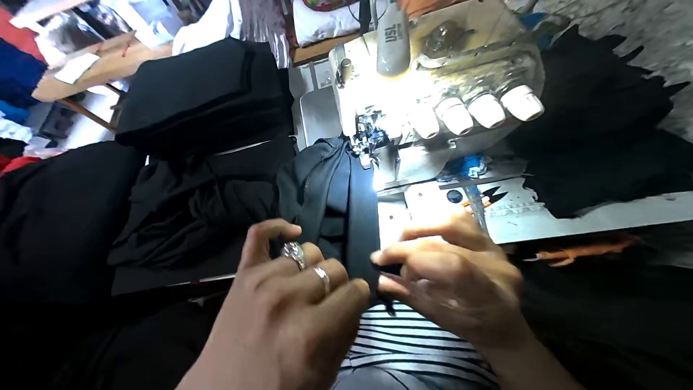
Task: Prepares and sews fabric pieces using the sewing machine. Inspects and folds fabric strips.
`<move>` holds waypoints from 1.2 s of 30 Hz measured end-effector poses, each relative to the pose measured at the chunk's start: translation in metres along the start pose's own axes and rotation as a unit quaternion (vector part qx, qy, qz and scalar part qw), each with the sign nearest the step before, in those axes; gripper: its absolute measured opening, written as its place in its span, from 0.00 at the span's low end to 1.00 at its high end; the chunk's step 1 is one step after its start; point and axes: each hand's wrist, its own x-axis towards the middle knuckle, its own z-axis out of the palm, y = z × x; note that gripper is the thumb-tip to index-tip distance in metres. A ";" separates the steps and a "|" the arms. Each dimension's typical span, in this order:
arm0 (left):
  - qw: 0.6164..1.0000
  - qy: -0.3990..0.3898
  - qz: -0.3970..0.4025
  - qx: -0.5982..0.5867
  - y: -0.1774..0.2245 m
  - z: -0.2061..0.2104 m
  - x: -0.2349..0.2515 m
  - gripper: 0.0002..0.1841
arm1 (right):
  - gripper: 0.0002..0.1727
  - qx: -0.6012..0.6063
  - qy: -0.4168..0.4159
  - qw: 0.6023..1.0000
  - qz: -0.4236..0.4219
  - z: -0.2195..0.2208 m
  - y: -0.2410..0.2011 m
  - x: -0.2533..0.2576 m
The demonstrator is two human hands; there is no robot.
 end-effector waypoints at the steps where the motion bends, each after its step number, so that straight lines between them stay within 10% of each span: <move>1: 1.000 -0.007 0.008 -0.021 0.002 0.003 -0.001 0.08 | 0.13 -0.008 -0.010 1.000 0.020 -0.006 -0.002 -0.004; 7: 0.992 -0.065 0.070 -0.077 0.013 0.018 0.013 0.10 | 0.14 0.027 -0.210 0.975 0.065 -0.018 0.046 -0.015; 22: 0.982 -0.123 0.100 -0.100 0.020 0.064 0.009 0.13 | 0.04 0.026 -0.025 0.997 0.064 0.002 0.046 -0.040; 36: 0.981 -0.127 0.104 -0.103 0.025 0.071 0.012 0.13 | 0.02 0.023 -0.025 0.998 0.051 -0.002 0.042 -0.038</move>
